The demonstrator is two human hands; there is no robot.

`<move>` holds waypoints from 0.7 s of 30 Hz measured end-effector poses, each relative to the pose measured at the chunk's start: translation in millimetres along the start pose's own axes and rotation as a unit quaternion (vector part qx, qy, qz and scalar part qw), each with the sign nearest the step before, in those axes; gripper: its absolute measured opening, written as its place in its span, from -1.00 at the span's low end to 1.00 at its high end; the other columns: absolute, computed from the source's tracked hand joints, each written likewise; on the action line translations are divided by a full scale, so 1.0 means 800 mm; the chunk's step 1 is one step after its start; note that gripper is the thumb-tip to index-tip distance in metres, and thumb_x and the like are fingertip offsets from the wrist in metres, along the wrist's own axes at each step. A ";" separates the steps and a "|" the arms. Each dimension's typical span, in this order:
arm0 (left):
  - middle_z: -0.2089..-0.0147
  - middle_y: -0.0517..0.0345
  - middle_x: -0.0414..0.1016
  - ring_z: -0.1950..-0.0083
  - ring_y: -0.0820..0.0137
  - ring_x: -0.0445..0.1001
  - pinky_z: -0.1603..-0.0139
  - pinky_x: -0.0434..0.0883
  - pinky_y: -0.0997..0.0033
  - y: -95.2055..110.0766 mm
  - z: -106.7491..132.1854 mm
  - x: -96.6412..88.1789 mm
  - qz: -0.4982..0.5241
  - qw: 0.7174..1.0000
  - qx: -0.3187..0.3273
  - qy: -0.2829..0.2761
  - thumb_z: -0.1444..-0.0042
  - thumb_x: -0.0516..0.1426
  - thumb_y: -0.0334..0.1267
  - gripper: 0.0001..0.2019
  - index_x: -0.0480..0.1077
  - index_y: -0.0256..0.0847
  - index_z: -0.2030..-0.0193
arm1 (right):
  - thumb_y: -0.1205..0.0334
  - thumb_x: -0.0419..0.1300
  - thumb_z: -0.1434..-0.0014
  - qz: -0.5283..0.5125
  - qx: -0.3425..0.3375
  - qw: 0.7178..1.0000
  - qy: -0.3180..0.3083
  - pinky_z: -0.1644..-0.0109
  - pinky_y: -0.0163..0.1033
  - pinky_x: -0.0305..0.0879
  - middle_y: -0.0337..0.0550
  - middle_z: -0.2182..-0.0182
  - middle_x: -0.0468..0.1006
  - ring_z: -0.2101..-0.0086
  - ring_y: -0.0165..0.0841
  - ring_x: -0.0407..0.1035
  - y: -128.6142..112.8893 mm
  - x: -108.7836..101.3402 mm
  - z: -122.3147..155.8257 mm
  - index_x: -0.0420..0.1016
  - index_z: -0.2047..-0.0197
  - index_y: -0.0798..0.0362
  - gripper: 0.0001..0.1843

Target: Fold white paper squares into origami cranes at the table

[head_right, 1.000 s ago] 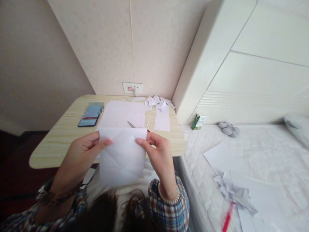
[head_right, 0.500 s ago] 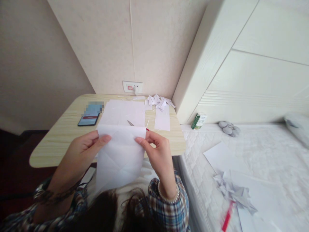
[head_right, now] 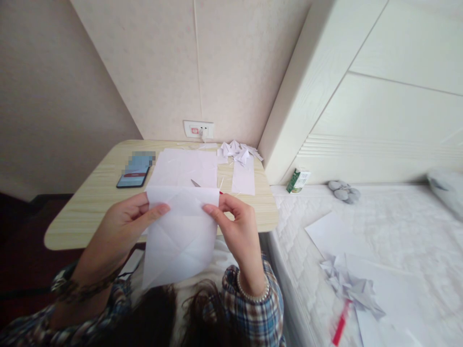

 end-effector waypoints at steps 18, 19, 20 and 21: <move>0.32 0.09 0.64 0.37 0.30 0.57 0.41 0.50 0.45 0.003 0.001 0.005 0.039 0.999 0.004 -0.023 -0.02 0.26 -0.10 -0.65 0.51 -0.24 0.09 | 0.15 0.29 -0.09 0.001 -0.012 1.000 0.024 0.34 -0.31 0.23 -0.26 0.50 0.52 0.42 -0.39 0.36 0.001 0.000 0.002 0.50 0.45 0.02 -0.85; 0.33 0.10 0.64 0.37 0.31 0.56 0.42 0.49 0.46 0.003 0.001 0.004 0.035 0.999 0.008 -0.019 -0.02 0.25 -0.10 -0.67 0.51 -0.24 0.12 | 0.16 0.29 -0.09 0.009 -0.016 0.999 0.028 0.34 -0.31 0.23 -0.28 0.51 0.51 0.43 -0.40 0.35 0.000 -0.001 0.002 0.49 0.46 0.02 -0.84; 0.34 0.11 0.64 0.38 0.31 0.56 0.45 0.47 0.47 0.003 0.001 0.003 0.024 1.000 0.011 -0.013 -0.03 0.24 -0.09 -0.70 0.51 -0.23 0.16 | 0.17 0.29 -0.09 0.018 -0.020 0.999 0.031 0.33 -0.30 0.23 -0.28 0.52 0.51 0.43 -0.40 0.35 -0.001 -0.001 0.002 0.49 0.47 0.03 -0.83; 0.37 0.13 0.63 0.41 0.33 0.54 0.48 0.44 0.49 0.003 0.001 0.002 0.006 1.000 0.017 -0.003 -0.04 0.23 -0.08 -0.73 0.51 -0.23 0.22 | 0.17 0.28 -0.10 0.031 -0.023 0.999 0.033 0.32 -0.30 0.24 -0.29 0.54 0.50 0.44 -0.40 0.35 -0.001 -0.002 0.002 0.48 0.49 0.03 -0.82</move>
Point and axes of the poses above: each hand's wrist, its own z-axis away from the middle knuckle, its own x-axis out of the palm, y = z × x, the point moved 5 cm from there along -z, towards the middle knuckle
